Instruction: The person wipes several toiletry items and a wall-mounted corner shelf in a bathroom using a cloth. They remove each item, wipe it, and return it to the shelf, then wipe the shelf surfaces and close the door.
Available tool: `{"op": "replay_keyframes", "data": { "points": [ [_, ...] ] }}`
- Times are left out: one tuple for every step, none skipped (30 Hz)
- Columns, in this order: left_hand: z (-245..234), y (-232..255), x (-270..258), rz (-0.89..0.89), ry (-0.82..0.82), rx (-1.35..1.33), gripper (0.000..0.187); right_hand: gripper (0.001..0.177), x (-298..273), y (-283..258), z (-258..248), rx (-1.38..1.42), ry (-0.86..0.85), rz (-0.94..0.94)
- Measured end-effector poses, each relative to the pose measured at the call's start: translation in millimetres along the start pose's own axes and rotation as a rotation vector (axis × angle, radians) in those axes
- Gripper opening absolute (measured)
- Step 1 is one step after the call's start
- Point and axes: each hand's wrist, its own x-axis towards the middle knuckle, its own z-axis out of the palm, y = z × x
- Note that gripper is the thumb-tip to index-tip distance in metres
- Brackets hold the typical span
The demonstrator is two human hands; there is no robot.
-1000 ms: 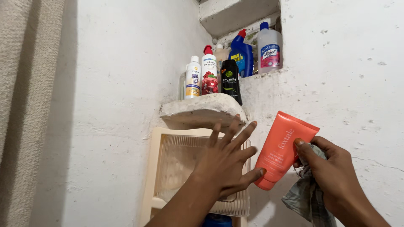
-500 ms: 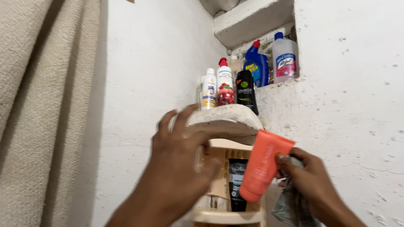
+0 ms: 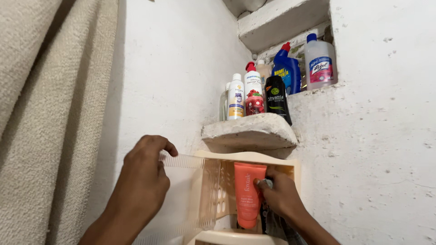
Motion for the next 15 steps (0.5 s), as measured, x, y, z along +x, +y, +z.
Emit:
{"op": "replay_keyframes", "data": {
  "points": [
    [1, -4, 1, -0.049, -0.026, 0.064, 0.029, 0.028, 2, 3, 4, -0.039, 0.011, -0.003],
    [1, -9, 2, -0.097, -0.053, 0.128, 0.033, 0.028, 4, 6, 8, -0.077, 0.022, -0.007],
    [2, -13, 5, -0.141, -0.076, 0.193, 0.036, 0.03, 7, 8, 11, -0.132, 0.028, 0.001],
    [4, -19, 5, -0.015, 0.048, 0.289, 0.038, 0.031, 11, 10, 15, -0.187, 0.033, 0.009],
    [8, -25, 4, 0.114, 0.173, 0.381, 0.04, 0.033, 13, 12, 16, -0.244, 0.042, 0.016],
    [13, -29, 4, 0.245, 0.297, 0.471, 0.043, 0.033, 13, 13, 17, -0.229, 0.038, 0.014],
    [18, -31, 5, 0.296, 0.343, 0.517, 0.046, 0.033, 13, 14, 18, -0.211, 0.034, 0.013],
    [25, -32, 6, 0.347, 0.39, 0.564, 0.049, 0.034, 13, 12, 20, -0.194, 0.031, 0.012],
    [31, -31, 6, 0.398, 0.436, 0.612, 0.052, 0.033, 12, 11, 21, -0.168, 0.014, 0.04],
    [38, -28, 8, 0.432, 0.405, 0.607, 0.056, 0.032, 11, 9, 21, -0.142, -0.003, 0.068],
    [45, -24, 7, 0.463, 0.367, 0.601, 0.059, 0.031, 8, 8, 22, -0.117, -0.024, 0.1],
    [52, -19, 6, 0.495, 0.329, 0.596, 0.063, 0.031, 8, 7, 22, -0.132, -0.015, 0.095],
    [60, -14, 5, 0.539, 0.299, 0.514, 0.059, 0.031, 9, 7, 22, -0.149, -0.007, 0.089],
    [68, -9, 4, 0.582, 0.27, 0.432, 0.056, 0.031, 9, 7, 22, -0.166, 0.002, 0.082],
    [76, -4, 4, 0.626, 0.243, 0.348, 0.053, 0.031, 10, 8, 24, -0.168, 0.007, 0.076]
  ]
}}
